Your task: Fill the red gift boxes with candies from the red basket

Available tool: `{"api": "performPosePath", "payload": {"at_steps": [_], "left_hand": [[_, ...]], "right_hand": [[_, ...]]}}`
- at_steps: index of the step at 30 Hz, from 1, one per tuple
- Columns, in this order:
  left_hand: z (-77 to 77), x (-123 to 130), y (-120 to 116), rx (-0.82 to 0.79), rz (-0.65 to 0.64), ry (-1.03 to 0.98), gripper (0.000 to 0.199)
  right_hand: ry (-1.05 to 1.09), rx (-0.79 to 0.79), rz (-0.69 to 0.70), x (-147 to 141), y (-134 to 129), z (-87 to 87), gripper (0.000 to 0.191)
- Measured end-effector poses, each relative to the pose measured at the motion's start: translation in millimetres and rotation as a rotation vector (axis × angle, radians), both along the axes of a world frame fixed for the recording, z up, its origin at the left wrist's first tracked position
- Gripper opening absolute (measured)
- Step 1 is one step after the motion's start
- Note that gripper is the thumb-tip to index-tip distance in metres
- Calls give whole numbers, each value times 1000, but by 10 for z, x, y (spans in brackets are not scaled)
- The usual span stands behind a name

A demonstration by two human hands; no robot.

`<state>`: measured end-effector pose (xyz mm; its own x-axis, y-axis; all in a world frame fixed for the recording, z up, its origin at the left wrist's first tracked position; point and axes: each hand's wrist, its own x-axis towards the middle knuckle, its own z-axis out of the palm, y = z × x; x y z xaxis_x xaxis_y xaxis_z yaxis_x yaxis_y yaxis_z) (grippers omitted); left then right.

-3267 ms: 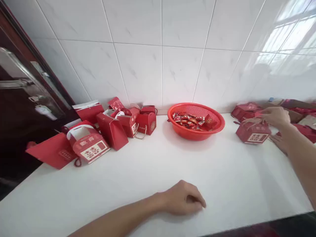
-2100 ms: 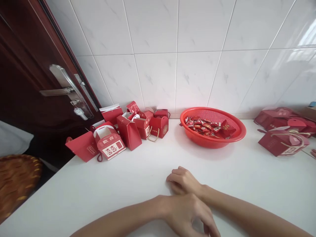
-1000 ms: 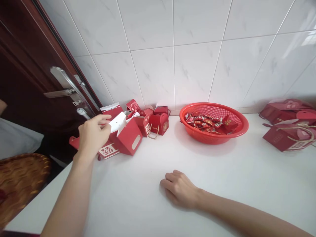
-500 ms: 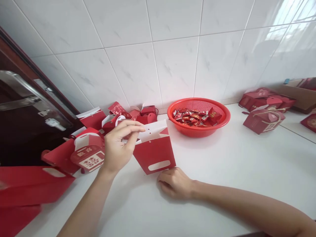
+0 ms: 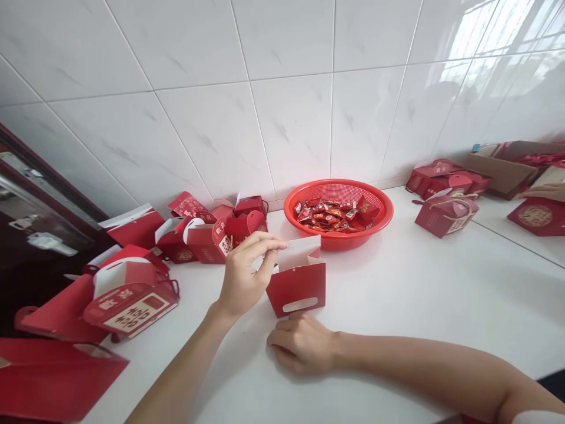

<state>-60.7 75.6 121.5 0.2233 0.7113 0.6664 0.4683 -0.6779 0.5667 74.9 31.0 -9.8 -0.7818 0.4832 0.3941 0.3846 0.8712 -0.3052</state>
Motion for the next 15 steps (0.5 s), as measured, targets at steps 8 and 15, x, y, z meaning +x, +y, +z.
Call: {"api": "performPosePath", "payload": {"at_steps": [8,15], "left_hand": [[-85,-104,50,-255,-110,-291,41],[-512,-198,95,-551,-117,-694,47]], "right_hand": [[-55,31,25,3,0,5,8],[-29,8,72,10,1,-8,13]]}}
